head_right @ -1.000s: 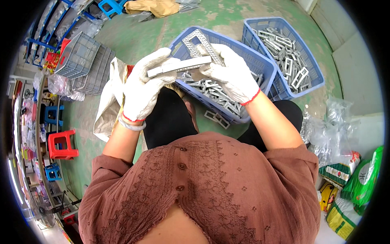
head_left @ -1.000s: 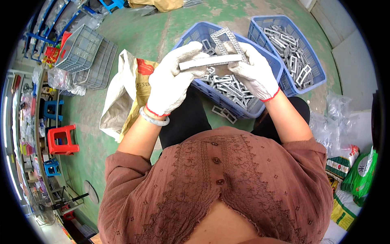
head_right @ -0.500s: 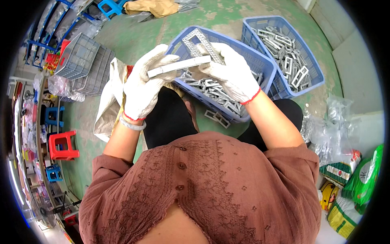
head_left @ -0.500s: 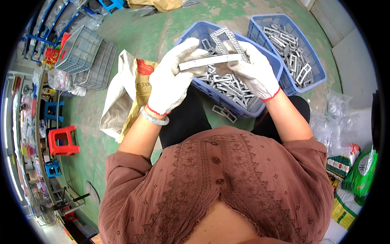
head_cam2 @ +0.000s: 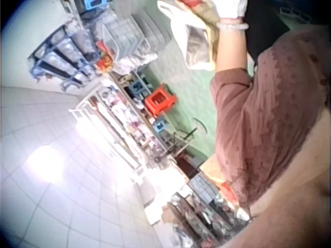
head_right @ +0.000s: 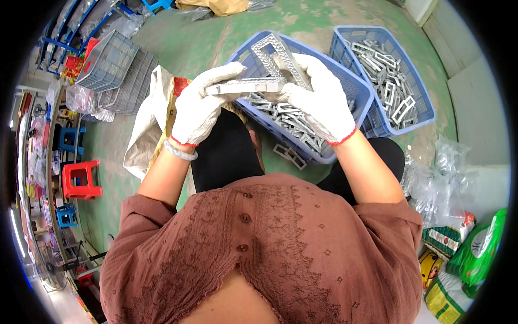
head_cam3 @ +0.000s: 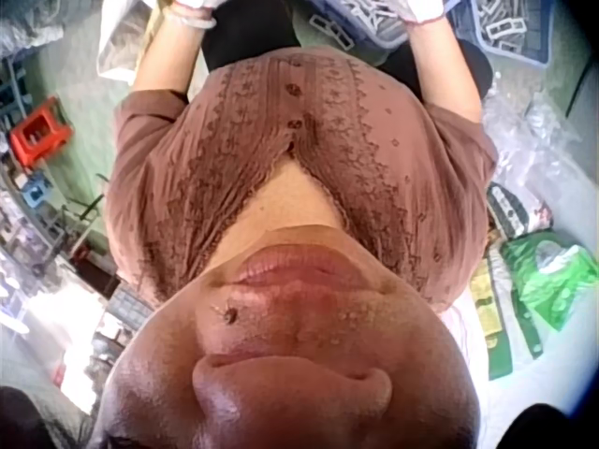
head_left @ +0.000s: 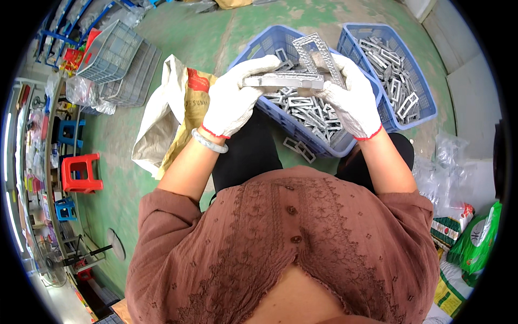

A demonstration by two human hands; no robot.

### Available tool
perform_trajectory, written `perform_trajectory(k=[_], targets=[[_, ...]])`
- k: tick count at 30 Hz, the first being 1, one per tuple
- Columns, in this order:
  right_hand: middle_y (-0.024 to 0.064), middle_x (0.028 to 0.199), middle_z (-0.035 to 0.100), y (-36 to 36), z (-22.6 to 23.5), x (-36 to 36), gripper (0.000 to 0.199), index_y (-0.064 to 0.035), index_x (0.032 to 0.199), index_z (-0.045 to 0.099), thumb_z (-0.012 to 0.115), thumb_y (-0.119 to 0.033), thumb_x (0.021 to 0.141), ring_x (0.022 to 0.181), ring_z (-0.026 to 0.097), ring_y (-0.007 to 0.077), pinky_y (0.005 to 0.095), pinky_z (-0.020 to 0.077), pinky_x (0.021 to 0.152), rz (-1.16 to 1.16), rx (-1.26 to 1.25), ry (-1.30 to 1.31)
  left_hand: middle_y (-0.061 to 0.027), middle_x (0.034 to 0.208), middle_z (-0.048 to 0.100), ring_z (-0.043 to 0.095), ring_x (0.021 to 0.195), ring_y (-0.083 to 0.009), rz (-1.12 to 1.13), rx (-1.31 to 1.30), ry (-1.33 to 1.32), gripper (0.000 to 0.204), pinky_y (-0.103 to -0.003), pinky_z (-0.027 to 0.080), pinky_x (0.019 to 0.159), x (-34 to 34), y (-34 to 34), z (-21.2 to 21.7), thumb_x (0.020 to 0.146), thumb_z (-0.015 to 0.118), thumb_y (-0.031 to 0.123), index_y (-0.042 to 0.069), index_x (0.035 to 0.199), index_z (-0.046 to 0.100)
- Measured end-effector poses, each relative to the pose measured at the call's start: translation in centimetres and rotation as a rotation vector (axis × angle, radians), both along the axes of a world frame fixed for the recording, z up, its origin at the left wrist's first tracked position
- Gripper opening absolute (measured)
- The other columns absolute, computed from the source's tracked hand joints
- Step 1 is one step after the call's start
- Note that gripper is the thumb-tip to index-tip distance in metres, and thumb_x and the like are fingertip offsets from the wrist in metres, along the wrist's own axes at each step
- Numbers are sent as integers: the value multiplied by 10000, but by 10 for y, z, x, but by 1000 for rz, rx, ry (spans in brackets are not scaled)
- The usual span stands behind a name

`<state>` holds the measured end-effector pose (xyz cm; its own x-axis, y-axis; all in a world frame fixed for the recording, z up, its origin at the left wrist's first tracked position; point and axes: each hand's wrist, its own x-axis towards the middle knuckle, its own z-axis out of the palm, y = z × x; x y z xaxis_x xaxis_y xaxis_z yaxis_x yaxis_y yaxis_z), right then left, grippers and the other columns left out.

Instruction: The person sits on the floor and sorts small rectangular metal parts from a blue crate into a large sack. They pick up handfuls of parts, inspect them, and transfer them into the sack repeatedly.

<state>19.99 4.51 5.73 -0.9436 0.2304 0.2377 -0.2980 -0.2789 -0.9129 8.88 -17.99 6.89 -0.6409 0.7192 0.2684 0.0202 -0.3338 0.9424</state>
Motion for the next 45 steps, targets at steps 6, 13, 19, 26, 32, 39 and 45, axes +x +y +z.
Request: perform_trajectory(k=[6, 13, 19, 26, 32, 39, 45], targets=[[98, 1179, 652, 1, 10, 4, 492, 25, 1294, 565, 702, -44, 827, 1063, 605, 142, 300, 481, 946, -111, 287, -33, -201, 1387, 559, 560, 1260, -259, -17, 12, 47, 539, -361, 423, 1080, -2, -1, 1, 903, 663, 153, -92, 1357, 506], [90, 1153, 665, -2, 19, 7, 510, 16, 1286, 574, 740, -84, 814, 1041, 616, 138, 295, 496, 921, -160, 432, -46, -200, 1396, 553, 556, 1263, -250, -14, 31, 64, 635, -357, 416, 1083, -4, 0, -1, 895, 706, 285, -91, 1363, 502], [102, 1151, 668, -3, 21, 8, 531, 10, 1283, 575, 764, -137, 809, 1046, 623, 150, 303, 494, 935, -151, 496, -82, -185, 1362, 578, 588, 1211, -226, 58, -5, -29, 625, -326, 453, 1039, 0, 1, 2, 892, 708, 265, -80, 1372, 501], [109, 1154, 669, -2, 10, 5, 518, 13, 1289, 564, 744, -127, 824, 1048, 633, 161, 305, 494, 936, -90, 426, -79, -150, 1228, 645, 648, 1083, -203, 91, -28, -81, 549, -313, 537, 919, -3, 4, -2, 894, 674, 153, -34, 1381, 502], [116, 1123, 667, -9, 15, 7, 453, 42, 1280, 547, 695, -49, 863, 1003, 664, 161, 312, 536, 898, 75, 181, -119, -139, 1126, 678, 707, 873, -222, 155, -192, -115, 447, -296, 577, 759, -5, -2, 2, 920, 596, 106, -5, 1347, 527], [148, 1092, 664, -14, 14, 8, 412, 55, 1272, 541, 684, -69, 905, 974, 684, 210, 339, 569, 838, 185, -49, -167, -136, 1091, 691, 707, 835, -194, 143, -252, -49, 428, -253, 557, 682, -2, -6, 9, 929, 582, 137, -34, 1319, 536], [164, 1071, 667, -14, 17, 6, 394, 54, 1252, 547, 687, -71, 907, 947, 700, 242, 346, 575, 806, 188, -108, -204, -137, 1097, 692, 699, 847, -170, 176, -239, -7, 391, -250, 561, 696, 7, -6, 20, 944, 579, 105, -43, 1305, 551]])
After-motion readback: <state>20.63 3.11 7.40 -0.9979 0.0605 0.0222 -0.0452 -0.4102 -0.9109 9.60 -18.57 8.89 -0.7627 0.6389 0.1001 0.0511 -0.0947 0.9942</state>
